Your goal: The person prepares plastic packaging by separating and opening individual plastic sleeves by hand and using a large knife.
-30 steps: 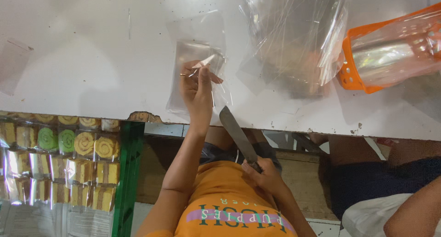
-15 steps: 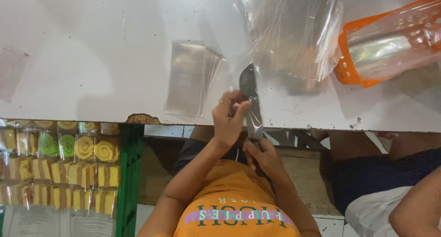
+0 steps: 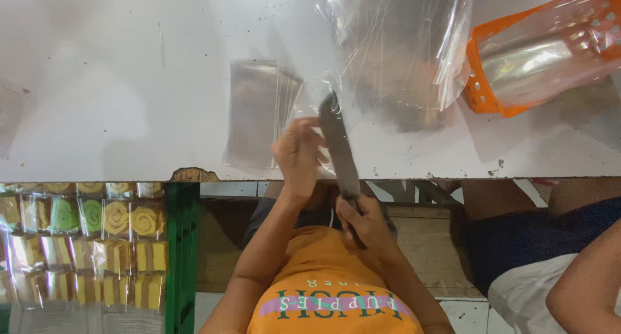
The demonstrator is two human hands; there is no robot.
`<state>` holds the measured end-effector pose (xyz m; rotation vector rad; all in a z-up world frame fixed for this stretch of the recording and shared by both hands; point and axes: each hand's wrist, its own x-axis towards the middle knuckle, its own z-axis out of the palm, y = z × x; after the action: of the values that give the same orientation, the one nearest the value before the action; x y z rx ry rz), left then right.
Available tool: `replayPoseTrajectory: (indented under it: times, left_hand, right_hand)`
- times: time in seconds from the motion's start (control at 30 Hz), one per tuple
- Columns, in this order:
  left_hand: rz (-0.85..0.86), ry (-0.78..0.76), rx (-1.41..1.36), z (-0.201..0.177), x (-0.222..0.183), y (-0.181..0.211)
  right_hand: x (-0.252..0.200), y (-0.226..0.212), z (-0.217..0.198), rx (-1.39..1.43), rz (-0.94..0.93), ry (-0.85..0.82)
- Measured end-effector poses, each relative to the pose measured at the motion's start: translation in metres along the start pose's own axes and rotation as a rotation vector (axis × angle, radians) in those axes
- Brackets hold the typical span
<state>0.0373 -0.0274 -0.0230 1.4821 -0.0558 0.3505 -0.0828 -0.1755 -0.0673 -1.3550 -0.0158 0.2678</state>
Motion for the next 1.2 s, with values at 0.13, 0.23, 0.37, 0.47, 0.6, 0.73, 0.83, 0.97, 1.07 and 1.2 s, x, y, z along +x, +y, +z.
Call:
replayPoseTrajectory:
  times: [0.13,0.23,0.37,0.47,0.6,0.73,0.83,0.97,1.07,1.2]
  left_hand:
    - [0.001,0.119,0.001,-0.006,0.002,-0.007]
    - [0.02,0.117,0.095,-0.001,-0.01,-0.031]
    - [0.059,0.088,0.241,0.007,-0.031,-0.063]
    - [0.046,0.088,0.245,-0.012,-0.022,-0.027]
    - [0.083,0.255,0.252,-0.1,0.031,-0.016]
    - [0.25,0.39,0.373,-0.132,0.021,-0.018]
    - [0.114,0.076,0.274,-0.069,-0.009,0.005]
    - [-0.137,-0.346,0.292,-0.027,-0.017,0.019]
    - [0.088,-0.04,0.229,-0.04,-0.015,0.015]
    - [-0.091,-0.218,0.201,-0.038,-0.022,0.022]
  right_hand:
    - [-0.009,0.01,-0.004,0.112,0.096,-0.038]
    - [-0.003,0.01,-0.006,0.157,0.101,-0.07]
    - [0.007,0.013,-0.013,0.085,0.103,-0.112]
    - [0.002,-0.008,-0.009,0.106,0.129,-0.098]
    - [-0.031,-0.001,-0.09,0.012,0.352,-0.083]
    - [-0.031,-0.022,-0.096,-0.073,0.197,0.345]
    - [-0.005,-0.022,-0.044,-0.124,0.054,0.215]
    - [0.037,-0.035,-0.002,-0.134,-0.133,0.185]
    - [0.047,-0.045,-0.006,-0.401,-0.317,0.362]
    - [0.057,-0.06,0.001,-0.648,-0.449,0.514]
